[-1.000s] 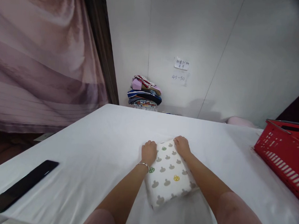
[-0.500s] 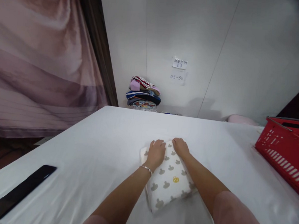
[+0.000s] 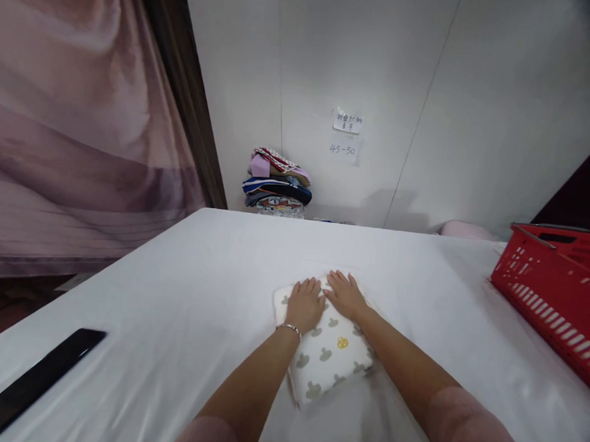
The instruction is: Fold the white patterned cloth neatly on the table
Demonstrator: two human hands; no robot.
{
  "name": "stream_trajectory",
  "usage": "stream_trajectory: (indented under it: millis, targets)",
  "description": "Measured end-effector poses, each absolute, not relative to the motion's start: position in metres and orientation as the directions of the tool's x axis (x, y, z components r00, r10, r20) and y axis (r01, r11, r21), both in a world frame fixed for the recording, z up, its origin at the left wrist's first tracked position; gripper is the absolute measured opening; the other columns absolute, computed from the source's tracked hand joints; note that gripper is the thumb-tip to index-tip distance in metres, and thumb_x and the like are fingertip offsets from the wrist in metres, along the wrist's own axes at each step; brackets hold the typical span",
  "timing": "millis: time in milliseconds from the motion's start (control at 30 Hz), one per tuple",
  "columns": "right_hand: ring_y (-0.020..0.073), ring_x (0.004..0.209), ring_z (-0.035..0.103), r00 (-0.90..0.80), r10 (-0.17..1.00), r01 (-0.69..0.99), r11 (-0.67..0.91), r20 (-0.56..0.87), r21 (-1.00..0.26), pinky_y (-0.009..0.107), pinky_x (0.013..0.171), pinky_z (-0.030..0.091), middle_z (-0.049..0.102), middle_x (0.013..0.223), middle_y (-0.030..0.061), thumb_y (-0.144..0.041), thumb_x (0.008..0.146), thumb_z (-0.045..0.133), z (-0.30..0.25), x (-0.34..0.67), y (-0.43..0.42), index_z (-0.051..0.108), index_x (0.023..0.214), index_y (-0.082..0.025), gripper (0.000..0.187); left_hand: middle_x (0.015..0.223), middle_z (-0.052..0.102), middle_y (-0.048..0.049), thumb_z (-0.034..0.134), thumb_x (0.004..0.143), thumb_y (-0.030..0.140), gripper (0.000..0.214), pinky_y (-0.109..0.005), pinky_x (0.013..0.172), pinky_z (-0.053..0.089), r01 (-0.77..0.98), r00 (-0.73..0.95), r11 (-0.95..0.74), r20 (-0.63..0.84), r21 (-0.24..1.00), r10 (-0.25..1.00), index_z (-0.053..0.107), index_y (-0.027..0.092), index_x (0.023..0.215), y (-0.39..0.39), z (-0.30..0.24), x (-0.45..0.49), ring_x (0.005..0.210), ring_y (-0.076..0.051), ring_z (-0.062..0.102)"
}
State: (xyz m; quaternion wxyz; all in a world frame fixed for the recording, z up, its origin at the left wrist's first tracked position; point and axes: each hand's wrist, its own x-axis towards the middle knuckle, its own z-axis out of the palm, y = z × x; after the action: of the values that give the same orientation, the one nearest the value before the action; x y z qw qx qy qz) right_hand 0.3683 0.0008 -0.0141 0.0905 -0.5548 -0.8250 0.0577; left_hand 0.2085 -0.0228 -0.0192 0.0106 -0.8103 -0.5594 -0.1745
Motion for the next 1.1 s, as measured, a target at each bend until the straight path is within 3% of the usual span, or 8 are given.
stream_trajectory:
  millis: [233, 400, 533, 700, 833, 1100]
  targets:
    - [0.0218, 0.139, 0.013, -0.347, 0.938, 0.914, 0.345, 0.029, -0.216, 0.045, 0.110, 0.007, 0.025, 0.149, 0.0087, -0.044, 0.093, 0.027, 0.001, 0.364, -0.005, 0.031, 0.140, -0.016, 0.056, 0.138, 0.046, -0.0079, 0.030, 0.091, 0.034, 0.045, -0.042, 0.108, 0.023, 0.916, 0.310, -0.364, 0.277, 0.168, 0.909, 0.044, 0.018, 0.131, -0.024, -0.014, 0.208, 0.128, -0.022, 0.037]
    - [0.0228, 0.139, 0.011, -0.305, 0.944, 0.928, 0.324, 0.128, -0.181, 0.047, 0.110, 0.003, 0.024, 0.149, 0.0087, -0.045, 0.092, 0.030, -0.002, 0.376, -0.046, 0.031, 0.141, -0.018, 0.056, 0.137, 0.046, -0.0073, 0.032, 0.090, 0.034, 0.045, -0.041, 0.109, 0.022, 0.915, 0.309, -0.363, 0.276, 0.173, 0.910, 0.046, 0.019, 0.130, -0.025, -0.014, 0.208, 0.128, -0.021, 0.038]
    - [0.0227, 0.138, 0.016, -0.254, 0.966, 0.948, 0.258, 0.044, -0.184, 0.046, 0.109, 0.007, 0.027, 0.149, 0.0076, -0.051, 0.091, 0.025, -0.011, 0.387, -0.064, 0.032, 0.141, -0.020, 0.058, 0.138, 0.045, -0.0077, 0.031, 0.091, 0.034, 0.045, -0.042, 0.110, 0.020, 0.915, 0.314, -0.364, 0.261, 0.176, 0.913, 0.044, 0.019, 0.131, -0.022, -0.013, 0.209, 0.129, -0.021, 0.037]
    - [0.0218, 0.139, 0.013, -0.242, 0.970, 0.954, 0.239, 0.007, -0.181, 0.044, 0.110, 0.006, 0.022, 0.150, 0.0054, -0.052, 0.091, 0.024, -0.006, 0.386, -0.062, 0.029, 0.142, -0.020, 0.060, 0.145, 0.035, -0.0089, 0.033, 0.090, 0.036, 0.049, -0.042, 0.111, 0.018, 0.912, 0.317, -0.341, 0.136, 0.230, 0.939, 0.039, 0.017, 0.135, -0.025, 0.002, 0.208, 0.135, -0.021, 0.028]
    - [0.0207, 0.139, 0.011, -0.233, 0.972, 0.955, 0.227, -0.011, -0.190, 0.043, 0.110, 0.004, 0.020, 0.151, 0.0050, -0.052, 0.091, 0.023, -0.004, 0.386, -0.061, 0.027, 0.143, -0.021, 0.060, 0.148, 0.026, -0.0104, 0.032, 0.091, 0.044, 0.056, -0.046, 0.111, 0.016, 0.895, 0.302, -0.341, 0.172, 0.289, 0.938, 0.033, 0.015, 0.139, -0.055, 0.008, 0.203, 0.138, -0.024, 0.019]
    - [0.0220, 0.139, 0.014, -0.234, 0.972, 0.934, 0.230, 0.018, -0.272, 0.045, 0.110, 0.005, 0.024, 0.150, 0.0059, -0.048, 0.090, 0.033, 0.000, 0.386, -0.061, 0.035, 0.139, -0.020, 0.057, 0.145, 0.035, -0.0080, 0.032, 0.091, 0.042, 0.048, -0.048, 0.110, 0.014, 0.872, 0.361, -0.407, 0.204, 0.274, 0.910, 0.044, 0.019, 0.132, -0.103, -0.013, 0.193, 0.136, -0.024, 0.024]
